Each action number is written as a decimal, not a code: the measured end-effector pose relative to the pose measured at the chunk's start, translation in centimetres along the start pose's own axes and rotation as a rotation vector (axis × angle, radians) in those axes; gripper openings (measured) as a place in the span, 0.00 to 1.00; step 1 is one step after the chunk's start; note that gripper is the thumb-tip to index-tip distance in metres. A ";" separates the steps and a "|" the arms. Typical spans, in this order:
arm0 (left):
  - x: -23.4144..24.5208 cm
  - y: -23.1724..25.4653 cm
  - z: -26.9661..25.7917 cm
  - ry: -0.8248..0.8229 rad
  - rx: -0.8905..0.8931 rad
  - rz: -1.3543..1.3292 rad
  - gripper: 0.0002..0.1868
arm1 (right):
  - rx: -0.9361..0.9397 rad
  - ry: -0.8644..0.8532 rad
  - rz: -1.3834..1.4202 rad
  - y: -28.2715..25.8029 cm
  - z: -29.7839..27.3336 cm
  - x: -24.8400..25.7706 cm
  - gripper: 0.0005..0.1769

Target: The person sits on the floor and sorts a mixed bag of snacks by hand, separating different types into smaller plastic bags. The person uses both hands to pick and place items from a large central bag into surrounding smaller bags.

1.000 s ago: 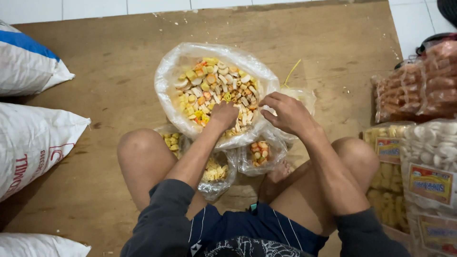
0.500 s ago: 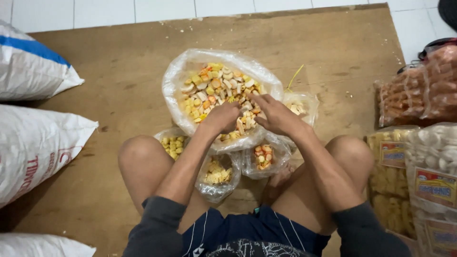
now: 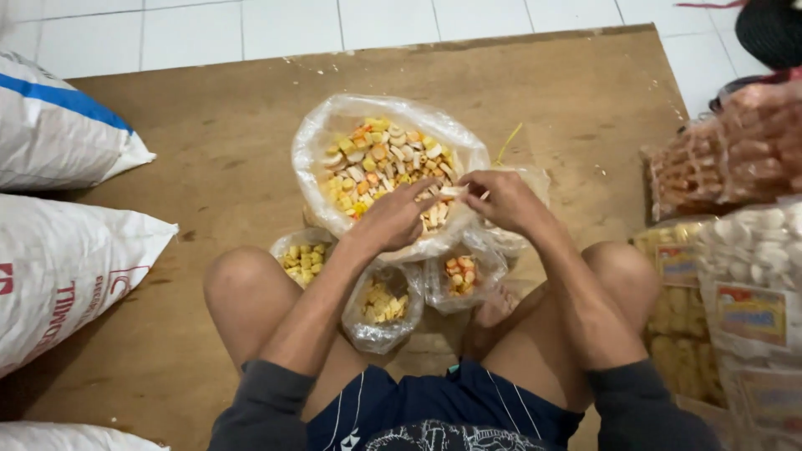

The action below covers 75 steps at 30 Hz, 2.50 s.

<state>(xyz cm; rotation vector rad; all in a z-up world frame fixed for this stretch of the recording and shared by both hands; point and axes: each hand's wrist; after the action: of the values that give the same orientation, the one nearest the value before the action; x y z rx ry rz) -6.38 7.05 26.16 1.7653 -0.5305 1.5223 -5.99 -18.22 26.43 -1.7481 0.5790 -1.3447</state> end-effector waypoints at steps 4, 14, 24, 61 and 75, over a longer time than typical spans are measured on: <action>-1.8 -1.5 0.5 -0.011 0.059 0.058 0.34 | -0.026 0.090 -0.076 1.1 -2.3 3.1 0.16; -2.9 -2.8 -1.2 -0.222 0.290 0.150 0.41 | -0.239 0.325 -0.426 7.2 -3.3 5.5 0.27; -2.7 -2.8 -2.4 -0.299 0.339 0.128 0.46 | 0.217 0.129 -0.073 2.1 1.4 -2.5 0.19; -2.8 -5.9 -2.3 0.017 0.281 0.175 0.33 | -0.471 -0.596 -0.679 9.7 10.8 -15.2 0.23; -8.1 -8.5 -0.2 0.108 0.316 0.273 0.19 | -0.247 -0.402 -0.371 3.9 10.2 -9.9 0.21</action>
<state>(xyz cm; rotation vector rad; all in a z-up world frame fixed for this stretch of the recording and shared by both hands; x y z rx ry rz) -2.16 11.49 16.15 1.8888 -0.5145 1.9699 0.87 -9.34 16.91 -2.3396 0.2051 -1.1430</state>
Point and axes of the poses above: each hand's wrist, its own z-axis towards the middle knuckle, its own x-axis out of the back of the hand, y = z × x, and after that the axes turned 15 degrees about z, right-handed
